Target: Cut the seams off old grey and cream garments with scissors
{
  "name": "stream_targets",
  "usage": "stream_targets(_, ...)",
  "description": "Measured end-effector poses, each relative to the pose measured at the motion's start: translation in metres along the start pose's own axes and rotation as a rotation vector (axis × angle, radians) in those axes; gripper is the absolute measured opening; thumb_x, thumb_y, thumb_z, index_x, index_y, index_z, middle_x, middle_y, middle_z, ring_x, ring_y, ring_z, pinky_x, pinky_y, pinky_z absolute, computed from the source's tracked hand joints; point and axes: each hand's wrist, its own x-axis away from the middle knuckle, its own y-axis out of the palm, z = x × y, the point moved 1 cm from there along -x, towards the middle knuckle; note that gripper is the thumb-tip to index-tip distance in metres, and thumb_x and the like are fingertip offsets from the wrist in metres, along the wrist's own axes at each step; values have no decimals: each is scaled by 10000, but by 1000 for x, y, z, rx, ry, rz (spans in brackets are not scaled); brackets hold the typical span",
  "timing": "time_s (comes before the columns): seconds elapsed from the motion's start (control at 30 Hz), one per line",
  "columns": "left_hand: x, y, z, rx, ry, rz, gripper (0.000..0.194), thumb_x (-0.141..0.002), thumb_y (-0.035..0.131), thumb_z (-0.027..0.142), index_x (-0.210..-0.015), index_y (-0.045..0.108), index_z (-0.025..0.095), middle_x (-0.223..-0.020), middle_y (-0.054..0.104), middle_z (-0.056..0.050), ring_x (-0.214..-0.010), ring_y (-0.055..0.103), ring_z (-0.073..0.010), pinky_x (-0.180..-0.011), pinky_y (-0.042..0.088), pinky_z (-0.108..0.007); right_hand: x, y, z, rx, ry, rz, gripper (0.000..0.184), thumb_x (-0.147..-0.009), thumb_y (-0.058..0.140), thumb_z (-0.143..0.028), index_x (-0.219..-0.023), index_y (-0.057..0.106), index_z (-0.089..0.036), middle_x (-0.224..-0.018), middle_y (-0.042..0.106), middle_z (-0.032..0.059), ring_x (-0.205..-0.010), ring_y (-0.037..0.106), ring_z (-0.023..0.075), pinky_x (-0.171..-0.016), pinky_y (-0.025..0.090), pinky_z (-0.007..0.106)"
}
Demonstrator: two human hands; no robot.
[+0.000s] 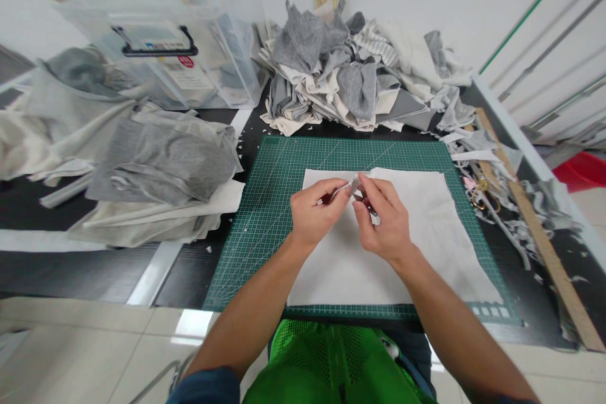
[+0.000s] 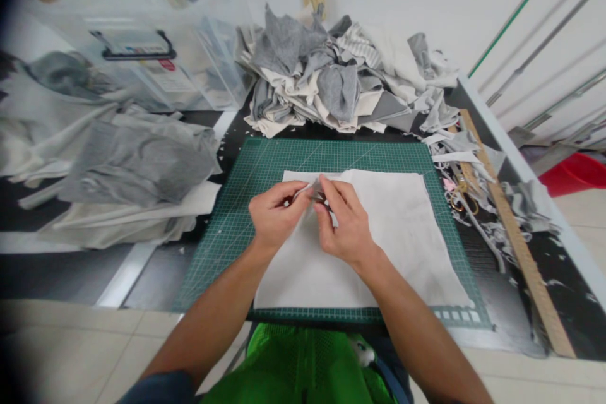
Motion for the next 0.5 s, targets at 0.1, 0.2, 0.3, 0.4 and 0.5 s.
stream_targets(0.1, 1, 1, 1, 53, -85, -29, 81, -838, 743, 251, -855, 807, 205, -700, 743, 7, -557, 594, -81, -541, 481, -195, 1, 3, 3, 44, -28, -18, 627, -1023, 487, -202, -1621, 321, -287, -1183, 631, 123, -1069, 633, 251, -910, 593, 453)
stream_targets(0.2, 3, 4, -1, 124, -169, -32, 95, -834, 739, 256, -858, 806, 194, -671, 725, 10, -550, 588, -84, -529, 480, -194, 2, 3, 5, 102, -5, -33, 633, -1040, 464, -222, -1641, 271, -277, -1068, 612, 101, -974, 621, 234, -870, 592, 428)
stream_targets(0.3, 4, 5, -1, 175, -219, -51, 83, -818, 752, 248, -832, 802, 183, -658, 718, 7, -548, 593, -88, -518, 479, -191, 1, 2, 3, 121, 22, -42, 632, -1034, 472, -234, -1637, 284, -255, -1003, 595, 86, -912, 608, 226, -812, 592, 399)
stream_targets(0.4, 2, 3, 1, 193, -222, -97, 86, -828, 730, 219, -796, 802, 185, -669, 725, 3, -571, 613, -97, -537, 490, -196, 0, 2, 0, 99, 28, -56, 609, -1027, 485, -236, -1615, 327, -245, -1048, 633, 98, -943, 626, 230, -828, 591, 401)
stream_targets(0.5, 2, 1, 3, 209, -218, -157, 139, -861, 684, 213, -832, 819, 192, -694, 737, -2, -593, 632, -108, -548, 498, -203, 0, 1, -1, 71, 50, -56, 513, -1023, 510, -247, -1532, 451, -251, -1121, 677, 111, -982, 652, 235, -856, 598, 407)
